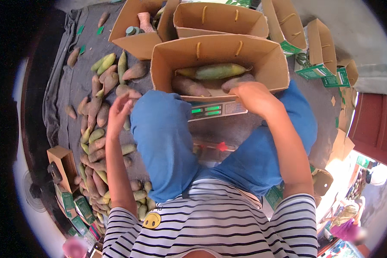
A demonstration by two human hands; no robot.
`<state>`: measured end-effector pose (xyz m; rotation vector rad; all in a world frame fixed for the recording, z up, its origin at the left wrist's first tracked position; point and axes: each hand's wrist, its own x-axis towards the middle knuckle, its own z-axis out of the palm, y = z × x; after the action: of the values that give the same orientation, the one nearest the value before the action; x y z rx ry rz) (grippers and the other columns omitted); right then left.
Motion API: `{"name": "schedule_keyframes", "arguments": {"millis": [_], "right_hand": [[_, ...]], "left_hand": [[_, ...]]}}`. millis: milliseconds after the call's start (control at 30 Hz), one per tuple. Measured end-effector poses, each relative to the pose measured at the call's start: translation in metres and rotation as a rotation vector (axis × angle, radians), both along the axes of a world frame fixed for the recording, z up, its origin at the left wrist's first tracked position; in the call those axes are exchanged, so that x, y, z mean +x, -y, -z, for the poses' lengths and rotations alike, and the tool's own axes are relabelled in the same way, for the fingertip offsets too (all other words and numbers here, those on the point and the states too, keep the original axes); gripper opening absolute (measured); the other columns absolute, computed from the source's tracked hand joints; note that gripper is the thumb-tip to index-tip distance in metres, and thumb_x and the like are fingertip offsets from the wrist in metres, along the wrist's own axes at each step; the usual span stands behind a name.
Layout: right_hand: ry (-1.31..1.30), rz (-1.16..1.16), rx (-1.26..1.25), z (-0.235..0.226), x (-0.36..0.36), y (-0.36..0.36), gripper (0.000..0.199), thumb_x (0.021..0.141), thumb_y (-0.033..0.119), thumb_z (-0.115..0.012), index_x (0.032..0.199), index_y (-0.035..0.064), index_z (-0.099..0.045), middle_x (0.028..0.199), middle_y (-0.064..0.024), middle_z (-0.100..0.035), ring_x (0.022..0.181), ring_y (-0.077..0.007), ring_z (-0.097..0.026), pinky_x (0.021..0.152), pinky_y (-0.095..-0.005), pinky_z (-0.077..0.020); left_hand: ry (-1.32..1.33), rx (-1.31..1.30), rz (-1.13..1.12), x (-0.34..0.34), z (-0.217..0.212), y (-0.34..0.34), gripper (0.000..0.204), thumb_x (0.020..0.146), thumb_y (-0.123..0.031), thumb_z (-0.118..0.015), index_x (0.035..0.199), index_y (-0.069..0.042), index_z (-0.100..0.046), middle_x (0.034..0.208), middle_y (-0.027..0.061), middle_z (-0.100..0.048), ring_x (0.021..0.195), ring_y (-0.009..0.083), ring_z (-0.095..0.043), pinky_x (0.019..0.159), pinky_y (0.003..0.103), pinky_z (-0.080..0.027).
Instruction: Weighing and packing large radish-like vegetables into paper bags using an electronic scale.
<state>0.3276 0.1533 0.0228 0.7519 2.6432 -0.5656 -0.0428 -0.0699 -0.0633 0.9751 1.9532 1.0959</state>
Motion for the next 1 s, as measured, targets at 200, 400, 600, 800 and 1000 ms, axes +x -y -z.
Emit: {"name": "schedule_keyframes", "arguments": {"millis": [200,400,600,800,1000], "right_hand": [[-0.067,-0.019,0.009,-0.009,-0.004,0.002,0.024,0.08,0.01,-0.06,0.103,0.0079,-0.065,0.089,-0.0155,-0.061,0.089,-0.0359,-0.058,0.076,-0.0435,-0.0466],[-0.037,0.026,-0.034,-0.018,-0.01,0.006,0.025,0.079,0.006,-0.061,0.104,0.0086,-0.065,0.09,-0.0155,-0.06,0.088,-0.0362,-0.058,0.075,-0.0438,-0.0456],[0.0,0.062,-0.067,-0.02,-0.017,0.006,0.029,0.077,0.005,-0.064,0.106,0.0078,-0.064,0.09,-0.0156,-0.06,0.087,-0.0362,-0.058,0.074,-0.0427,-0.0451],[0.015,0.12,-0.097,-0.021,-0.021,0.006,0.029,0.078,0.003,-0.063,0.106,0.0079,-0.064,0.093,-0.0152,-0.06,0.088,-0.0363,-0.058,0.074,-0.0424,-0.0454],[0.02,0.1,-0.097,-0.021,-0.023,0.004,0.03,0.077,0.002,-0.062,0.107,0.0075,-0.063,0.094,-0.015,-0.06,0.089,-0.0364,-0.058,0.075,-0.0419,-0.0456]], "left_hand": [[0.003,-0.211,-0.203,-0.024,0.127,0.099,0.046,0.085,-0.03,-0.068,0.113,0.004,-0.057,0.098,0.0135,-0.065,0.087,0.0198,-0.062,0.078,0.031,-0.049],[-0.283,-0.465,-0.478,-0.038,0.183,0.133,0.053,0.076,-0.027,-0.069,0.116,0.006,-0.056,0.111,0.0254,-0.06,0.104,0.036,-0.058,0.091,0.039,-0.045],[-0.234,-0.555,-0.665,-0.058,0.216,0.139,0.068,0.075,-0.024,-0.07,0.131,0.004,-0.043,0.126,0.0249,-0.052,0.113,0.0347,-0.053,0.096,0.039,-0.041],[0.477,-0.41,-0.978,-0.068,0.229,0.12,0.084,0.075,-0.027,-0.074,0.142,-0.003,-0.03,0.125,0.0151,-0.052,0.115,0.0287,-0.05,0.091,0.043,-0.044],[0.559,-0.41,-0.893,-0.064,0.229,0.106,0.068,0.075,-0.026,-0.076,0.13,0.002,-0.045,0.11,0.0129,-0.059,0.087,0.0227,-0.056,0.065,0.035,-0.043]]}}
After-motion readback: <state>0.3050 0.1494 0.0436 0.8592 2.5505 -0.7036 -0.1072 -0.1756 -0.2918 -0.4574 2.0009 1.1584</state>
